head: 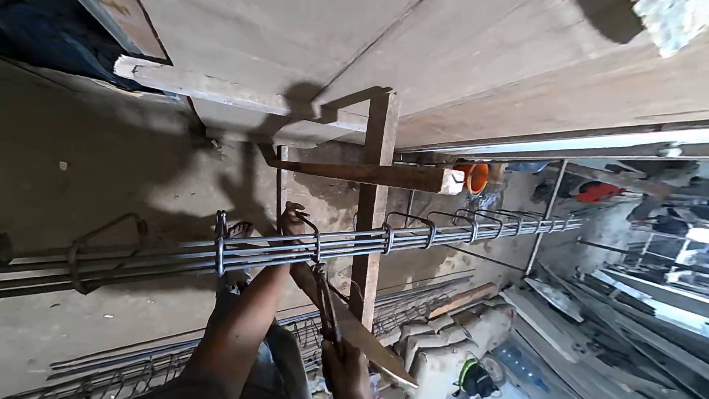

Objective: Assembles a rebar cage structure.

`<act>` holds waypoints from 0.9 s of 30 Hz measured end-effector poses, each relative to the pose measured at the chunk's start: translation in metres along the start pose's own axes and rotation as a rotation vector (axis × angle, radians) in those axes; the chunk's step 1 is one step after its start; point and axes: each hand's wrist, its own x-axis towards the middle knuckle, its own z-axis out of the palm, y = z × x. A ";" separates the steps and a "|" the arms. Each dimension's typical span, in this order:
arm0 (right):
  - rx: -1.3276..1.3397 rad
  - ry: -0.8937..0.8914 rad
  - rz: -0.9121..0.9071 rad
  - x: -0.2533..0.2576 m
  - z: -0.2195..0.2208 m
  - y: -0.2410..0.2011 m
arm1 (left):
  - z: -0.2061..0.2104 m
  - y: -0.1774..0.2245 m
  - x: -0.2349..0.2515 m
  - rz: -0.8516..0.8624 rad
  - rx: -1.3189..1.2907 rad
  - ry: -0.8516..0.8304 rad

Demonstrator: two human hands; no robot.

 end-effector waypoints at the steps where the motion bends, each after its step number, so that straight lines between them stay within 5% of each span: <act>1: -0.035 0.073 -0.057 0.010 0.017 0.020 | -0.001 0.001 0.000 -0.020 -0.025 -0.009; 6: -0.156 0.379 -0.302 0.064 0.071 0.074 | 0.000 -0.004 0.000 -0.016 -0.177 0.008; 10: -0.097 0.360 -0.297 0.058 0.074 0.074 | -0.016 0.026 -0.050 -0.072 -0.003 -0.118; 12: 0.195 0.127 -0.188 0.039 0.059 0.065 | -0.015 0.015 -0.034 -0.118 -0.091 -0.137; 15: 0.989 -0.481 0.100 0.006 0.023 0.038 | -0.009 -0.017 0.007 -0.111 -0.354 -0.126; 17: 1.075 -0.622 0.130 0.003 0.011 0.037 | -0.011 -0.016 0.004 -0.079 -0.305 -0.126; 19: 0.679 -0.362 0.059 0.000 0.002 0.026 | -0.008 -0.005 0.000 -0.056 -0.185 -0.094; 24: -0.801 0.458 -0.121 -0.029 0.012 -0.010 | -0.002 -0.009 0.003 0.036 -0.072 -0.008; 27: -1.156 0.611 -0.120 -0.026 0.025 -0.011 | -0.004 -0.014 0.004 0.044 -0.046 -0.077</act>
